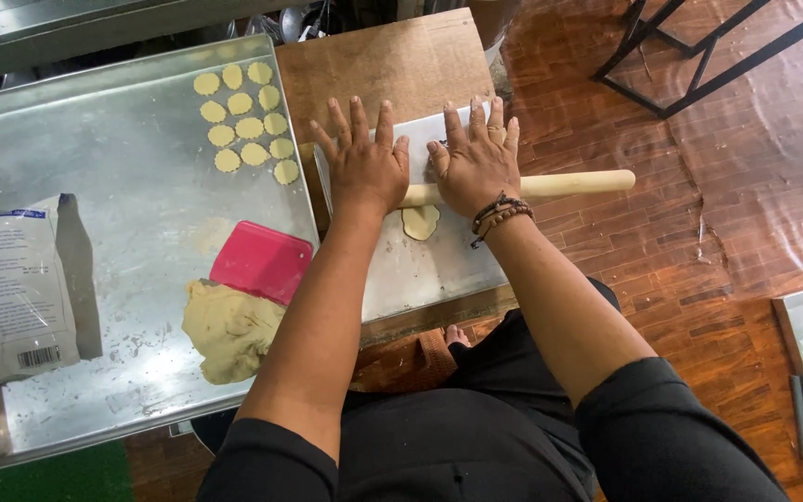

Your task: Rolling out dough with a wooden pin and cutting it into small circular shapes using a metal cutter.

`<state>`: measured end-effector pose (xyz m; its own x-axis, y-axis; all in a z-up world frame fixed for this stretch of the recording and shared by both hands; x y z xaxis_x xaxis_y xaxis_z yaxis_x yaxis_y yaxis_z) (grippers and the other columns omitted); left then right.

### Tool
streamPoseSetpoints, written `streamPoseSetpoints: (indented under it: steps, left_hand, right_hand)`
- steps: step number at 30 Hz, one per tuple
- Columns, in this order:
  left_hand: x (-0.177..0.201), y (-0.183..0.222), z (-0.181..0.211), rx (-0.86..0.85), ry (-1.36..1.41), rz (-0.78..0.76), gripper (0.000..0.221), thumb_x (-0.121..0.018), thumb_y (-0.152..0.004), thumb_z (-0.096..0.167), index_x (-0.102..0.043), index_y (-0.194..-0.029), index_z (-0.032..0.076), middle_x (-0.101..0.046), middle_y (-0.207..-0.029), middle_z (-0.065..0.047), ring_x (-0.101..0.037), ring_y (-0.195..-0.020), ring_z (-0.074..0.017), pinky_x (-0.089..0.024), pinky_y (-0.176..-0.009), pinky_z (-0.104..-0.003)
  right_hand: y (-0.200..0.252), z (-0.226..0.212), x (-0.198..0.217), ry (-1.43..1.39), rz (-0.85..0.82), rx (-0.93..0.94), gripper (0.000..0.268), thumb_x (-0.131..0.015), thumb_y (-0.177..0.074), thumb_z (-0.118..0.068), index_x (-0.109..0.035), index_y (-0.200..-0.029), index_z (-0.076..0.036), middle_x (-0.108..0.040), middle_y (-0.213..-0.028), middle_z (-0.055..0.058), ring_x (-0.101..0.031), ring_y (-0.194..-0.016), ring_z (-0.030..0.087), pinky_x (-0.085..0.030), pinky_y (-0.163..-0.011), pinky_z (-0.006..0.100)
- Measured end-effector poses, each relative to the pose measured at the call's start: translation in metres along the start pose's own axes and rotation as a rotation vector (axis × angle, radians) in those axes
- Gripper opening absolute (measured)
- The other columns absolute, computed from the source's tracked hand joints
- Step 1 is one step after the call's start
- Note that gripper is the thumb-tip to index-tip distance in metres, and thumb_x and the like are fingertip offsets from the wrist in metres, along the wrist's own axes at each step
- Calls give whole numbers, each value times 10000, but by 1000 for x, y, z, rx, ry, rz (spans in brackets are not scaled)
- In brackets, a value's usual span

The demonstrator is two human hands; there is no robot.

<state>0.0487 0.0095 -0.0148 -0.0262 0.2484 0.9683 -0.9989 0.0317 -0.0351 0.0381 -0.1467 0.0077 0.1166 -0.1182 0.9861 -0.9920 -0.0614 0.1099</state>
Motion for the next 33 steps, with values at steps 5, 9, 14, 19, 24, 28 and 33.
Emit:
streamPoseSetpoints:
  steps: [5, 9, 14, 19, 24, 28, 33]
  left_hand:
    - [-6, -5, -2, 0, -17, 78, 625, -337, -1055, 502, -453, -1572, 171, -360, -1630, -246, -128, -1553, -464, 4, -1212, -694]
    - [-3, 1, -1, 7, -8, 38, 654, -300, -1052, 548, -444, -1576, 185, -356, -1635, -235, -117, -1559, -456, 12, -1214, -688]
    - [5, 23, 1, -18, -3, -8, 736, -275, -1016, 650, -427, -1584, 207, -320, -1650, -241, -88, -1564, -459, 23, -1215, -695]
    - [9, 47, 3, -52, -19, -61, 762, -254, -998, 682, -417, -1588, 228, -301, -1662, -233, -63, -1573, -449, 29, -1218, -687]
    - [6, 68, 2, -116, -35, -2, 722, -272, -1025, 631, -429, -1584, 201, -340, -1644, -252, -101, -1569, -461, 17, -1213, -691]
    - [0, 80, 0, -135, -28, -1, 701, -287, -1029, 609, -418, -1588, 206, -322, -1656, -241, -85, -1575, -455, 22, -1213, -696]
    - [-10, 94, -3, -170, -40, -3, 685, -325, -1024, 561, -387, -1595, 187, -320, -1659, -219, -96, -1575, -442, 1, -1204, -731]
  right_hand:
    - [-3, 0, 3, -24, 16, -14, 659, -246, -1059, -583, -347, -1599, -218, -303, -1649, 211, -99, -1555, 387, -57, -1236, 585]
    - [4, -3, 5, -25, -19, -25, 638, -240, -1065, -566, -327, -1606, -241, -275, -1663, 202, -80, -1559, 382, -48, -1239, 579]
    - [23, -6, 6, 5, -45, -28, 658, -218, -1047, -573, -319, -1614, -255, -270, -1671, 188, -72, -1563, 375, -35, -1238, 581]
    - [46, -9, 4, 30, -51, -50, 622, -215, -1057, -527, -324, -1614, -273, -278, -1672, 161, -73, -1564, 355, -31, -1232, 579]
    - [62, -3, -18, 21, 34, 1, 657, -245, -1051, -542, -354, -1599, -198, -324, -1649, 196, -96, -1566, 382, 26, -1228, 590]
    - [79, -6, -14, 8, 52, 0, 662, -261, -1051, -527, -350, -1602, -171, -321, -1656, 176, -98, -1568, 368, 28, -1233, 579]
    - [95, -3, -24, 13, 97, 31, 688, -339, -1033, -507, -346, -1591, -104, -319, -1648, 181, -142, -1553, 395, -24, -1235, 585]
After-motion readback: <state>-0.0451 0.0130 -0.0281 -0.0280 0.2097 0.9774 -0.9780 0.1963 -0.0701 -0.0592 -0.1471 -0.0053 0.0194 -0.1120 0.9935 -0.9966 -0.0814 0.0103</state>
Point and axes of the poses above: each hand's wrist, its own y-axis away from the middle knuckle, its own x-axis out of the back of the hand, z = x × y, the point moved 2 cm from there along -y, towards the middle knuckle
